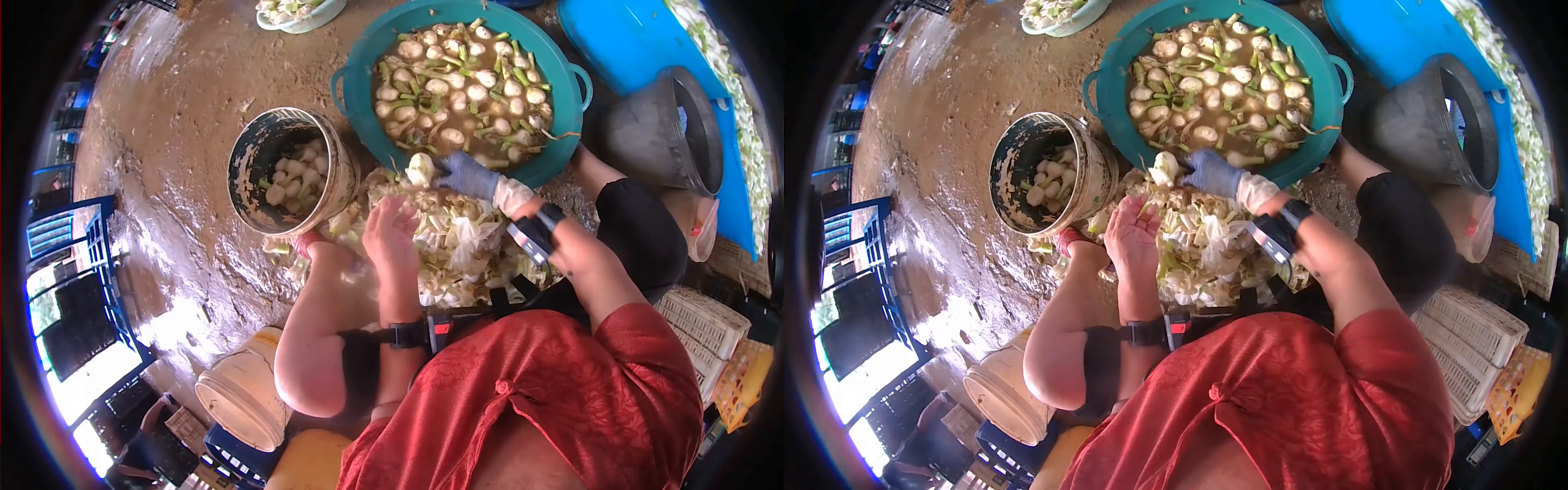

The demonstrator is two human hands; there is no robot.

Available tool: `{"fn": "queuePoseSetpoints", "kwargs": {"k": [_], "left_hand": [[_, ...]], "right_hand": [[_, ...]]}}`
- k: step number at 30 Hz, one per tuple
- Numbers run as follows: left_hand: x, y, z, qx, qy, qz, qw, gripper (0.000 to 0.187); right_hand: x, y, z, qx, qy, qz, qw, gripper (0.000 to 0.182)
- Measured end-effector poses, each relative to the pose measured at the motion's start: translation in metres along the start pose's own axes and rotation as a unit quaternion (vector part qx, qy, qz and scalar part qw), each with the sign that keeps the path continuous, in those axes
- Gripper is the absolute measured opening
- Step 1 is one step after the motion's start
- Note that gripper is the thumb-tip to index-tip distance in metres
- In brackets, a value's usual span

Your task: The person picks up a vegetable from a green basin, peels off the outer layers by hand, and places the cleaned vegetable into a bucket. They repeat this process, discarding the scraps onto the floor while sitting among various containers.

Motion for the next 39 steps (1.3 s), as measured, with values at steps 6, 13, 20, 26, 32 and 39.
{"fn": "queuePoseSetpoints", "kwargs": {"k": [6, 13, 20, 26, 32, 39], "left_hand": [[0.025, 0.009, -0.024, -0.090, -0.083, -0.023, 0.992, 0.031], [0.050, 0.012, -0.036, -0.088, -0.169, -0.079, 0.978, 0.035], [0.071, 0.007, -0.043, -0.137, -0.191, -0.169, 0.957, 0.040], [0.074, -0.004, -0.035, -0.232, -0.170, -0.144, 0.947, 0.038], [0.075, -0.008, -0.033, -0.200, -0.185, -0.119, 0.955, 0.037], [0.074, -0.001, -0.032, -0.223, -0.170, -0.149, 0.948, 0.035]], "right_hand": [[0.071, -0.082, -0.001, 0.017, 0.069, 0.143, 0.987, 0.034], [0.106, -0.094, 0.010, -0.120, 0.061, 0.183, 0.974, 0.035], [0.122, -0.103, 0.016, -0.247, 0.121, 0.103, 0.956, 0.027], [0.131, -0.113, 0.012, 0.016, 0.227, 0.194, 0.954, 0.021], [0.127, -0.116, 0.021, 0.045, 0.223, 0.162, 0.960, 0.018], [0.135, -0.104, 0.023, -0.142, 0.173, 0.105, 0.969, 0.025]]}}
Point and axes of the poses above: each hand's wrist, its own x-axis away from the middle knuckle, its own z-axis out of the back of the hand, y = z × x, the point moved 5 cm from there along -x, towards the middle knuckle
